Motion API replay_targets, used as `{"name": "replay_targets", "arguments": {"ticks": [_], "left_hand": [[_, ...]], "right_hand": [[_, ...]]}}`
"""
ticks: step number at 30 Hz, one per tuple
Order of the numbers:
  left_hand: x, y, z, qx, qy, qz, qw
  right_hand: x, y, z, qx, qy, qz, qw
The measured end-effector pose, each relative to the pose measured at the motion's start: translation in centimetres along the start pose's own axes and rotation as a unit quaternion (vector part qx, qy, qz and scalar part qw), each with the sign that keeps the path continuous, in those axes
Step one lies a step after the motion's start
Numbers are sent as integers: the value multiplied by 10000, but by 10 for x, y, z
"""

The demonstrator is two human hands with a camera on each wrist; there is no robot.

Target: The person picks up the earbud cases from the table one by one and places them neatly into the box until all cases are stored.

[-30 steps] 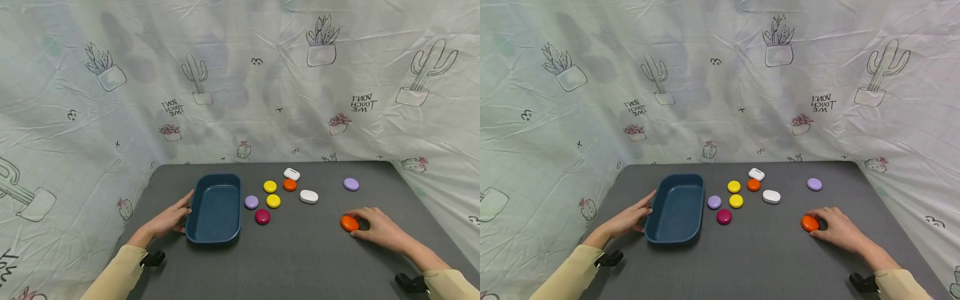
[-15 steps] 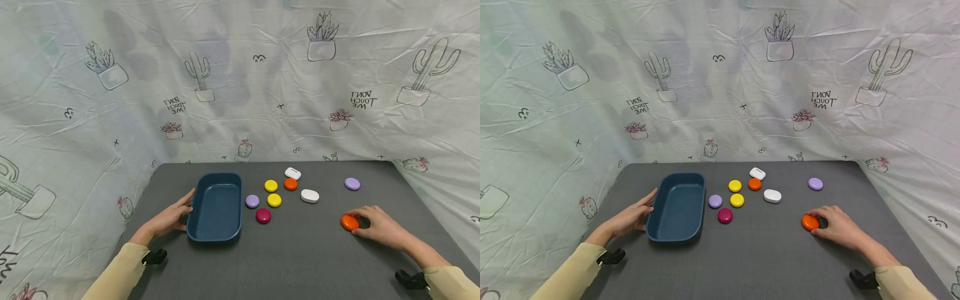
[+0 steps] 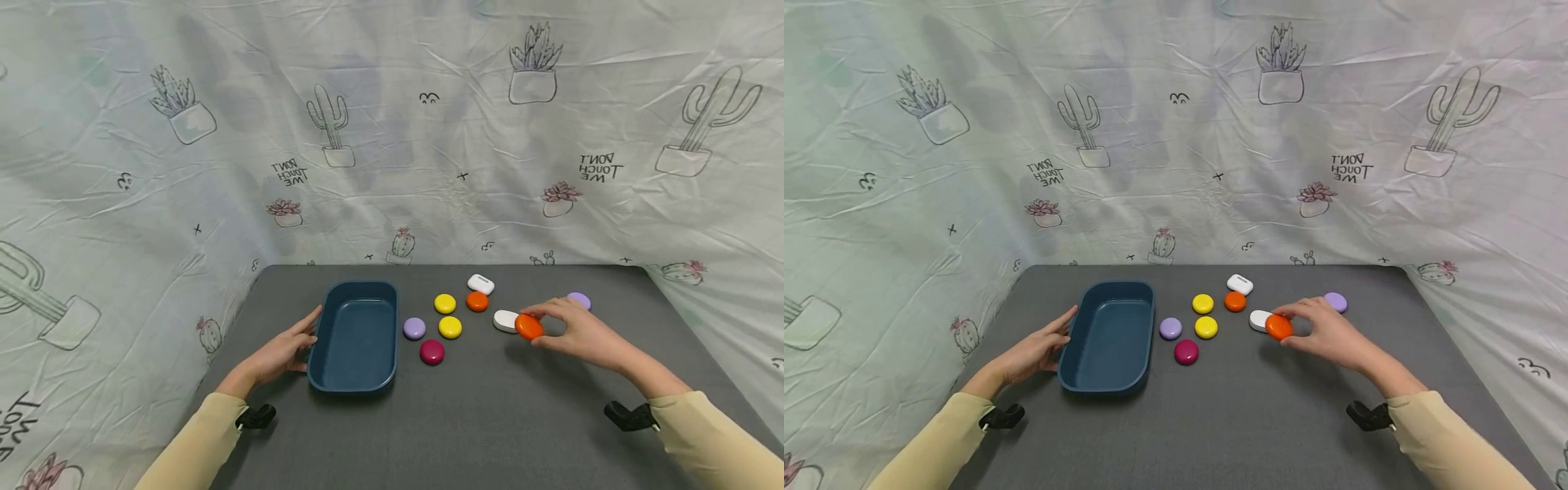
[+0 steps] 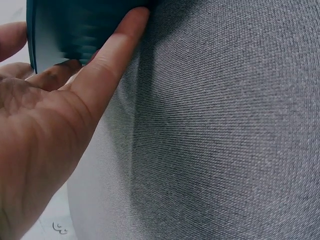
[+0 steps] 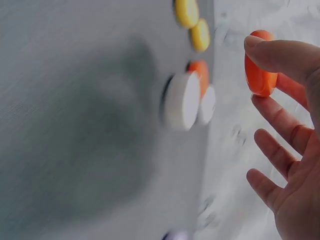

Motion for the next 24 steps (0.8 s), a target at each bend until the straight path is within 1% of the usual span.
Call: {"name": "replay_targets", "arguments": {"ticks": [7,15,19,24], "left_hand": [[-2,0,0,-56,36,114,9999],[-3,-1,-1,-65,-41,10,10000],[-3,-1,0,-74,-17,-27,10000],[-2,0,0,-104,-22,-20,9999]], "right_hand": [[46,-9,42,344,223,194,9990],[110,-24,84,656,800,413,9938],[137,-36,101,839,1060,330,9903],[159,-54,120,1084,1227,195,9863]]}}
Point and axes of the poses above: each hand's wrist, its own z-axis towards the middle knuckle, its own y-axis out of the back of the hand, x = y × z, the point moved 8 cm from there along z, towards the middle knuckle, and after that the axes turned 9 degrees about -y, right-handed, at the moved point
